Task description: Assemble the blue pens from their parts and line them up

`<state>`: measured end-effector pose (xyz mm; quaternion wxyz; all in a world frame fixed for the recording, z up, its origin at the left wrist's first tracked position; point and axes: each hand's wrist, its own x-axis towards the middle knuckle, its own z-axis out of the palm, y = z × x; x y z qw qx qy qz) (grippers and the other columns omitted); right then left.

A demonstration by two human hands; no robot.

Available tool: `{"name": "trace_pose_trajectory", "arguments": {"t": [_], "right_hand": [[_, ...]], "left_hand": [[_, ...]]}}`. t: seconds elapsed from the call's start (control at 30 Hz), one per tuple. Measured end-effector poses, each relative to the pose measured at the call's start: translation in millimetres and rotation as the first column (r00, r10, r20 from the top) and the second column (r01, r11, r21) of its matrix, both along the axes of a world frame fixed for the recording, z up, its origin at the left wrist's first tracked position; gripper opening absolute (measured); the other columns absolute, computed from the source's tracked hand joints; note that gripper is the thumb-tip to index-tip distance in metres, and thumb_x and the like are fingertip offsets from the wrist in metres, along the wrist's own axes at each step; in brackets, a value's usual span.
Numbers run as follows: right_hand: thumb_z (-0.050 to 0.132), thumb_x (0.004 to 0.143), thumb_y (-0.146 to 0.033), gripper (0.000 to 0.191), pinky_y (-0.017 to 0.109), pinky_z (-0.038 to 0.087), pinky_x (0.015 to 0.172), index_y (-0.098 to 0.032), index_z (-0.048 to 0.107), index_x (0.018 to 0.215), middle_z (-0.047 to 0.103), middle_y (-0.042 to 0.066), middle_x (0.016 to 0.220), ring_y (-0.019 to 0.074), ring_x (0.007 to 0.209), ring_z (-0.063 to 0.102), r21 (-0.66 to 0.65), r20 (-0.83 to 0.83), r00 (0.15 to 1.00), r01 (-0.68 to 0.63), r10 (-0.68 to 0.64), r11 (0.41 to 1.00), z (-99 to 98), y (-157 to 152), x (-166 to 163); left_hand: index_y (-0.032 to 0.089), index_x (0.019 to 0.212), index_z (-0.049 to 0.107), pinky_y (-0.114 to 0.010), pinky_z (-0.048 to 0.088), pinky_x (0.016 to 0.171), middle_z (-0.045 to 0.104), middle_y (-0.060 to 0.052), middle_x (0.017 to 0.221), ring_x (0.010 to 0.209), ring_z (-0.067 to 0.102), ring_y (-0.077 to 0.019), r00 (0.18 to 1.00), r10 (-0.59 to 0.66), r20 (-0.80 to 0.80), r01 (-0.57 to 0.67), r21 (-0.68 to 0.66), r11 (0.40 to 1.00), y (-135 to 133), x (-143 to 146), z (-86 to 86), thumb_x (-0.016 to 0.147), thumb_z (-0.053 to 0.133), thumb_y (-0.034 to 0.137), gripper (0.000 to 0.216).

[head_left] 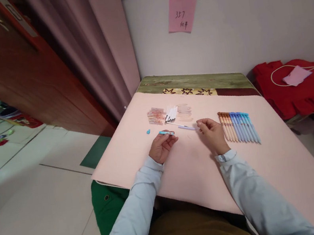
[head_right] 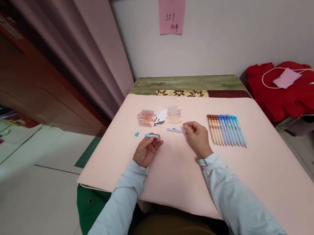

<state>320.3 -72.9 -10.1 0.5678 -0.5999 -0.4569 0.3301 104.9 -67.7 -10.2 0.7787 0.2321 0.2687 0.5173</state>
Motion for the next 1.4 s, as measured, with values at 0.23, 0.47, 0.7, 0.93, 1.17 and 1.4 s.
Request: {"name": "trace_pose_trajectory", "arguments": {"t": [0.23,0.47,0.7,0.93,1.17,1.4], "right_hand": [[0.057,0.084,-0.038,0.024,0.028,0.039,0.064,-0.021,0.073,0.083,0.069,0.004,0.08,0.0169,0.069,0.058,-0.055,0.593,0.805,0.007,0.027,0.998,2.6,-10,-2],[0.056,0.085,-0.034,0.021,0.029,0.038,0.065,-0.025,0.074,0.087,0.071,0.003,0.092,0.0181,0.078,0.061,-0.1,0.77,0.632,-0.023,0.092,0.995,-1.6,-12,-3],[0.051,0.086,-0.044,0.035,0.031,0.042,0.068,-0.02,0.076,0.091,0.072,0.007,0.081,0.0205,0.071,0.062,0.005,0.588,0.793,0.194,-0.16,0.981,8.9,-6,24],[0.056,0.079,-0.042,0.028,0.029,0.038,0.059,-0.022,0.075,0.079,0.071,0.004,0.07,0.0192,0.064,0.061,-0.097,0.581,0.81,0.162,-0.076,0.982,15.2,-9,19],[0.06,0.074,-0.041,0.021,0.026,0.034,0.053,-0.025,0.073,0.074,0.069,0.0,0.065,0.0171,0.06,0.06,-0.222,0.624,0.77,0.016,0.13,0.975,9.2,-10,20],[0.061,0.075,-0.035,0.015,0.026,0.035,0.058,-0.026,0.072,0.077,0.07,-0.001,0.071,0.017,0.066,0.06,-0.251,0.673,0.716,-0.015,0.185,0.968,10.7,-11,13]], "left_hand": [[0.014,0.09,0.062,-0.032,0.057,0.084,0.067,-0.003,0.088,0.075,0.066,-0.0114,1.0,-0.009,0.005,0.009,-0.006,1.0,-1,-1,0.8,0.078,0.069,0.013,0.014],[0.015,0.089,0.062,-0.03,0.057,0.084,0.067,-0.003,0.088,0.074,0.065,-0.0103,1.0,-0.006,-0.008,0.006,-0.008,1.0,0,-1,1.4,0.079,0.069,0.014,0.013],[0.015,0.089,0.062,-0.029,0.057,0.081,0.066,-0.002,0.087,0.073,0.064,-0.0097,1.0,0.001,-0.007,-0.001,-0.015,1.0,0,-1,0.3,0.078,0.07,0.015,0.013],[0.015,0.089,0.063,-0.028,0.056,0.081,0.066,-0.002,0.087,0.073,0.064,-0.0096,1.0,0.015,0.004,-0.015,-0.031,0.999,1,0,-0.6,0.08,0.068,0.015,0.011],[0.016,0.089,0.063,-0.028,0.055,0.081,0.066,-0.002,0.087,0.073,0.063,-0.0094,1.0,0.017,0.005,-0.017,-0.035,0.999,1,-1,-1.1,0.08,0.068,0.016,0.011],[0.015,0.089,0.063,-0.028,0.056,0.079,0.065,-0.002,0.085,0.073,0.062,-0.0096,1.0,0.013,0.022,-0.013,-0.026,1.0,1,0,-0.4,0.08,0.067,0.014,0.009]]}}
